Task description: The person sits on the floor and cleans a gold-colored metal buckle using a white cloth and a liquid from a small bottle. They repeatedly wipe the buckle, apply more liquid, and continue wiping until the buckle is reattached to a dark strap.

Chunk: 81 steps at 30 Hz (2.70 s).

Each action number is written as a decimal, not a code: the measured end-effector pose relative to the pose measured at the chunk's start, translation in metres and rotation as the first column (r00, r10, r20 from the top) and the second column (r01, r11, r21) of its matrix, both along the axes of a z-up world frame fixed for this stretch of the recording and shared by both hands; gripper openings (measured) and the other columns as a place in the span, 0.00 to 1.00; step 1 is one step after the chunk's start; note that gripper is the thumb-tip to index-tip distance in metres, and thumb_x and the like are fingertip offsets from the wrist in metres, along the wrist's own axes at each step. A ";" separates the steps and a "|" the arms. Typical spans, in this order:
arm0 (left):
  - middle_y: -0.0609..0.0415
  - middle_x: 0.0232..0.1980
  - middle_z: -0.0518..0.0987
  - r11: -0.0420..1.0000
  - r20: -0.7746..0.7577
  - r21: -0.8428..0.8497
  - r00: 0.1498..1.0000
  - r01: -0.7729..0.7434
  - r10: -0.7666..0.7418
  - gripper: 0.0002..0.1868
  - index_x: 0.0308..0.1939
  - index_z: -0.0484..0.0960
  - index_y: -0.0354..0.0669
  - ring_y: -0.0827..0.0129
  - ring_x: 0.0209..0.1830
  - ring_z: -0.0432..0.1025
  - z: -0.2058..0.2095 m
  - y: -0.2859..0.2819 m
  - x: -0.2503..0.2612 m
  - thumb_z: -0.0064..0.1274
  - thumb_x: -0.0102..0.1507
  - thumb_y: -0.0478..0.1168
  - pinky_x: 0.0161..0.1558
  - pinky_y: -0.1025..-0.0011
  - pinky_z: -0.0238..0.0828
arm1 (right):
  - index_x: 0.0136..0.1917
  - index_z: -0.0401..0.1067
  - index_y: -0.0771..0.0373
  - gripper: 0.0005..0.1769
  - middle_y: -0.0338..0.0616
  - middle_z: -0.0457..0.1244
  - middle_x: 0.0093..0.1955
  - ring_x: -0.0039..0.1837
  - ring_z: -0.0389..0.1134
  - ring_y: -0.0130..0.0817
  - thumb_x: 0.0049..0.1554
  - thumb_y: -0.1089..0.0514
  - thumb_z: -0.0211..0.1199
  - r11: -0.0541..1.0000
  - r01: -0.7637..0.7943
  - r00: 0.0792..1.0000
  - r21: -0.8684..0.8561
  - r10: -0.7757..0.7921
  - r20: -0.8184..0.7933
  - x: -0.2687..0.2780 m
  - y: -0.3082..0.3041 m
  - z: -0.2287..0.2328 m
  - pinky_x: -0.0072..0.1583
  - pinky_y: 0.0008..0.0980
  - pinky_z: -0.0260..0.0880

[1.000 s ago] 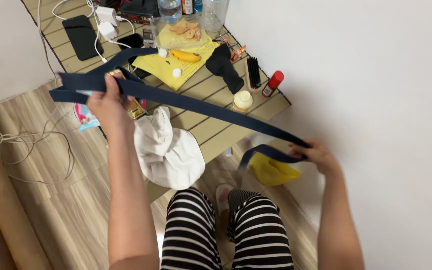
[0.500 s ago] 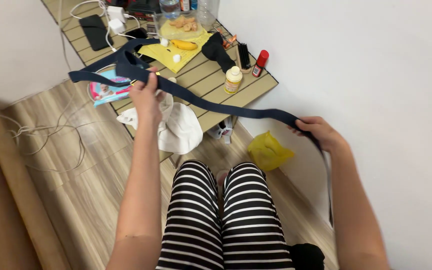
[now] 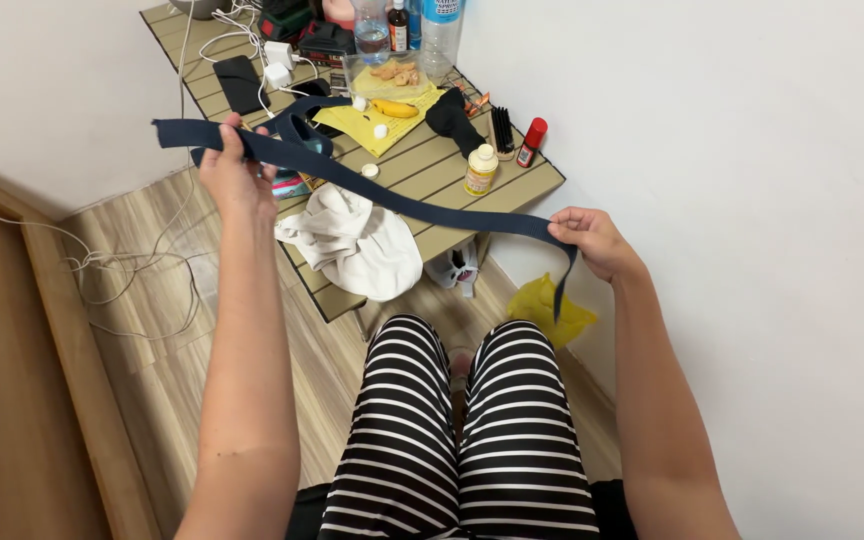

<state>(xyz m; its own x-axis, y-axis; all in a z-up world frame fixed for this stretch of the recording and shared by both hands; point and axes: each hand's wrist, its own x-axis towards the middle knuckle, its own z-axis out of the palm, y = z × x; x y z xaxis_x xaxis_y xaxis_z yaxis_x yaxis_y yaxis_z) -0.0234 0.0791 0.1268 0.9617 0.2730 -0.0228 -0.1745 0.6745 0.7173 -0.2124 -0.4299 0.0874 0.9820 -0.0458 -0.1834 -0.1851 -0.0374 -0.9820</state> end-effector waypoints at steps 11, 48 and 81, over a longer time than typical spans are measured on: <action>0.51 0.44 0.80 0.982 0.036 -0.133 0.989 -0.137 0.143 0.12 0.52 0.80 0.36 0.61 0.45 0.80 -0.020 0.079 -0.006 0.50 0.71 0.42 0.37 0.67 0.78 | 0.48 0.80 0.67 0.06 0.33 0.65 0.35 0.37 0.57 0.21 0.57 0.63 0.67 0.890 0.160 0.986 -0.428 -0.120 0.120 0.046 0.003 -0.003 0.39 0.26 0.57; 0.50 0.49 0.78 0.855 0.018 -0.296 0.893 -0.425 0.450 0.11 0.56 0.80 0.38 0.61 0.44 0.77 -0.090 0.252 0.001 0.49 0.72 0.39 0.51 0.55 0.85 | 0.43 0.82 0.66 0.12 0.42 0.68 0.36 0.40 0.64 0.32 0.50 0.55 0.76 0.678 -0.259 0.964 -0.688 0.136 -0.229 0.074 0.047 0.045 0.47 0.33 0.67; 0.45 0.52 0.78 0.800 0.153 -0.373 0.820 -0.469 0.552 0.11 0.54 0.77 0.34 0.58 0.51 0.76 -0.085 0.336 -0.054 0.46 0.74 0.39 0.57 0.59 0.82 | 0.50 0.74 0.59 0.08 0.51 0.70 0.48 0.55 0.69 0.55 0.61 0.54 0.64 0.329 0.109 0.993 -0.938 0.013 0.120 0.087 0.081 0.017 0.55 0.52 0.69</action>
<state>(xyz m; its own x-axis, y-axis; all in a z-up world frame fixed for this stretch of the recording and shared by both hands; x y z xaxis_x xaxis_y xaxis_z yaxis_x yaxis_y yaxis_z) -0.0775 0.4152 0.0422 0.6677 0.7441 0.0242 -0.6952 0.6115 0.3779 -0.1254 -0.3484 0.1046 0.9793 -0.1750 0.1015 -0.1365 -0.9419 -0.3069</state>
